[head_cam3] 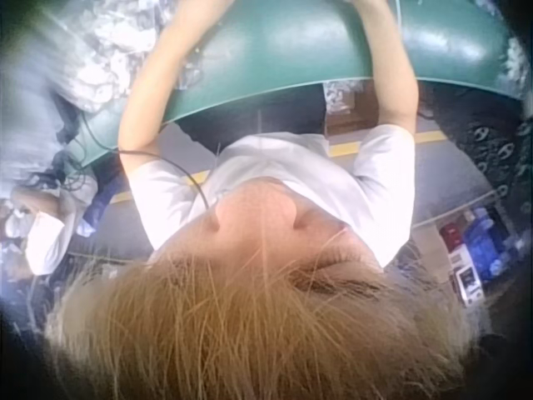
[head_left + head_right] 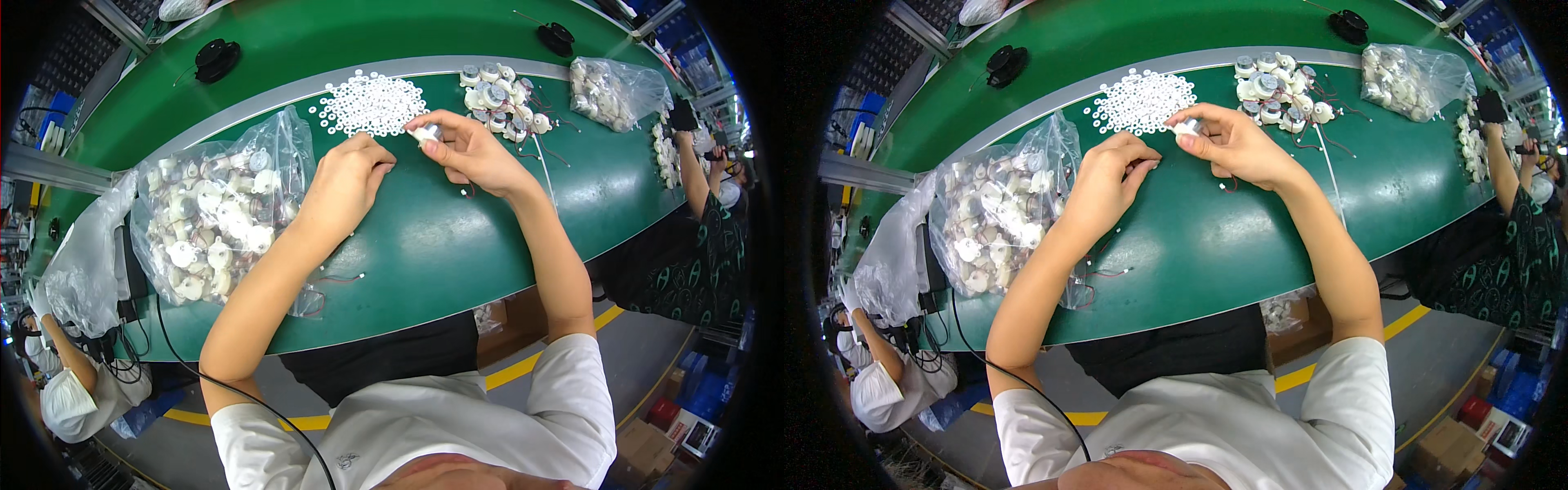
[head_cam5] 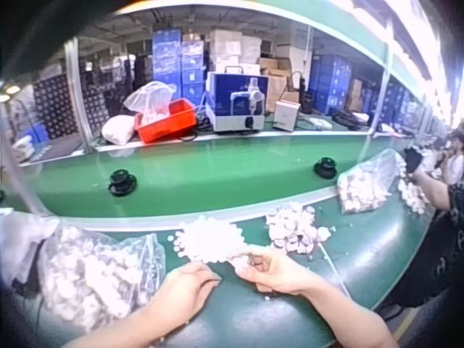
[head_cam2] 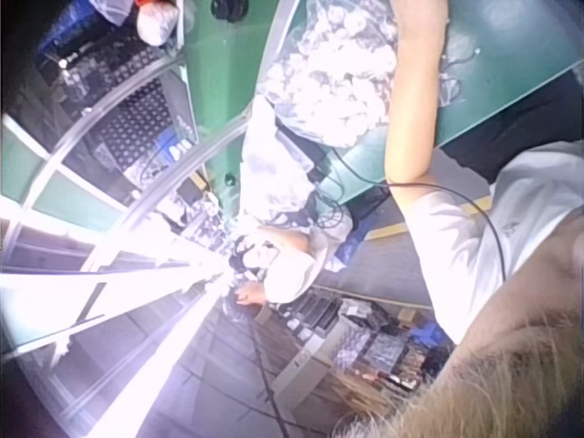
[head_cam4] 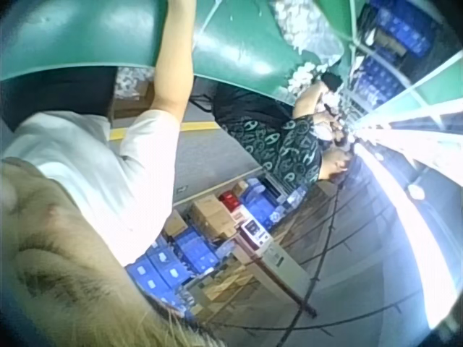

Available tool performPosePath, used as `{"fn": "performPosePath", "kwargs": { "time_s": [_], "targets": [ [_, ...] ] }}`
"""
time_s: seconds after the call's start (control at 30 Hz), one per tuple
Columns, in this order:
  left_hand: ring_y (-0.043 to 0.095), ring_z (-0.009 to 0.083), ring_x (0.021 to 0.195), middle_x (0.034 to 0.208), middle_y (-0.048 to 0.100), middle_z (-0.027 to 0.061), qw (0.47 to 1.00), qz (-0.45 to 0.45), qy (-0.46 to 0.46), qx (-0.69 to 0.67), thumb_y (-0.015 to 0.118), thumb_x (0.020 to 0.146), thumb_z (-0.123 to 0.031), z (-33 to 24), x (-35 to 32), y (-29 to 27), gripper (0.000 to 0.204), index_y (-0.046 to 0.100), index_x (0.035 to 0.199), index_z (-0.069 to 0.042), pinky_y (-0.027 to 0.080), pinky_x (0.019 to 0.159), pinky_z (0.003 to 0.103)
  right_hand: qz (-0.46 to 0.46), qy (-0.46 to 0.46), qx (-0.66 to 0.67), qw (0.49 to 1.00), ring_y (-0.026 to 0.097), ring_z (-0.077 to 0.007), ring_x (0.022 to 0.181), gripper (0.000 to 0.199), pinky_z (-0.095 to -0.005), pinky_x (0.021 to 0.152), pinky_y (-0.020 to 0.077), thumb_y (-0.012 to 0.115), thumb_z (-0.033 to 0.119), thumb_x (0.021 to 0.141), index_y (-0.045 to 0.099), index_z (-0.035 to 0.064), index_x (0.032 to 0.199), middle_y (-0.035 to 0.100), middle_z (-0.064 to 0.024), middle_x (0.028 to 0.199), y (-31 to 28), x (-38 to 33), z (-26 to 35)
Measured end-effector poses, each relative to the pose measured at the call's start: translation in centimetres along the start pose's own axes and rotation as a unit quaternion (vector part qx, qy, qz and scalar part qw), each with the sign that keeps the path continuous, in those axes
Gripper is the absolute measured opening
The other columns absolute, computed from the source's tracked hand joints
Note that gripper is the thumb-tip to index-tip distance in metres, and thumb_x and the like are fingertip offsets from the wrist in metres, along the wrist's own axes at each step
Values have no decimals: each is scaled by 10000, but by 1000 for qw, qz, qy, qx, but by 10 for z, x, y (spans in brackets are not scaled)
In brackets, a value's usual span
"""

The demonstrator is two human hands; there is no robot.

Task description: Assembling small light components by attaching white plastic rings to LED units.

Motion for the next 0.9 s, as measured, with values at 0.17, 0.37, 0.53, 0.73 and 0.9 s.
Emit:
{"fn": "performPosePath", "kwargs": {
  "time_s": [0.17, 0.37, 0.53, 0.73, 0.9],
  "targets": [
    [696, 248, 797, 1006, 735, 128, 998, -10, -36, -58, 732, 843, 27, -5, -3, -7, 299, 687, 1137, -6, 561, 747, 347, 15, 9, -8, 1000, 342, -15, 581, 354, -203, 494, 279, 743, 234, 971, 681, 110, 1297, 491, 69, 766, 3, -2, -1],
    [724, 294, 873, 987, 768, 128, 999, 20, -47, -15, 742, 825, 26, -6, -3, -8, 464, 626, 1270, -37, 585, 818, 365, -54, -112, -107, 986, 387, -6, 594, 252, -216, 499, 309, 734, 185, 971, 726, 65, 1193, 499, 71, 734, -1, 6, -18],
    [728, 312, 885, 968, 771, 140, 999, 10, -39, -13, 743, 816, 31, -3, -4, -6, 484, 627, 1282, -27, 591, 830, 378, -71, -103, -116, 985, 474, -19, 598, 221, -227, 515, 367, 688, 153, 992, 657, -13, 1136, 526, 39, 701, 8, 8, -18],
    [732, 304, 905, 965, 762, 144, 999, 17, -22, -35, 738, 812, 39, -2, -2, -3, 486, 619, 1279, -22, 590, 854, 375, -60, -81, -118, 988, 510, -51, 583, 260, -251, 518, 400, 663, 154, 1008, 616, -45, 1169, 576, 10, 702, 8, 6, -21],
    [734, 301, 895, 964, 751, 139, 999, 17, -2, -40, 734, 810, 46, -2, -4, -1, 521, 595, 1304, -40, 593, 845, 371, -90, -86, -180, 976, 501, -51, 563, 243, -264, 504, 385, 680, 172, 997, 625, -36, 1110, 583, -8, 674, 12, 6, -11]
  ]
}}
Point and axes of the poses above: each hand's wrist, its own x-axis towards the middle knuckle, its own y-axis out of the palm, z = x × y, the point moved 3 cm from there along x, towards the middle knuckle
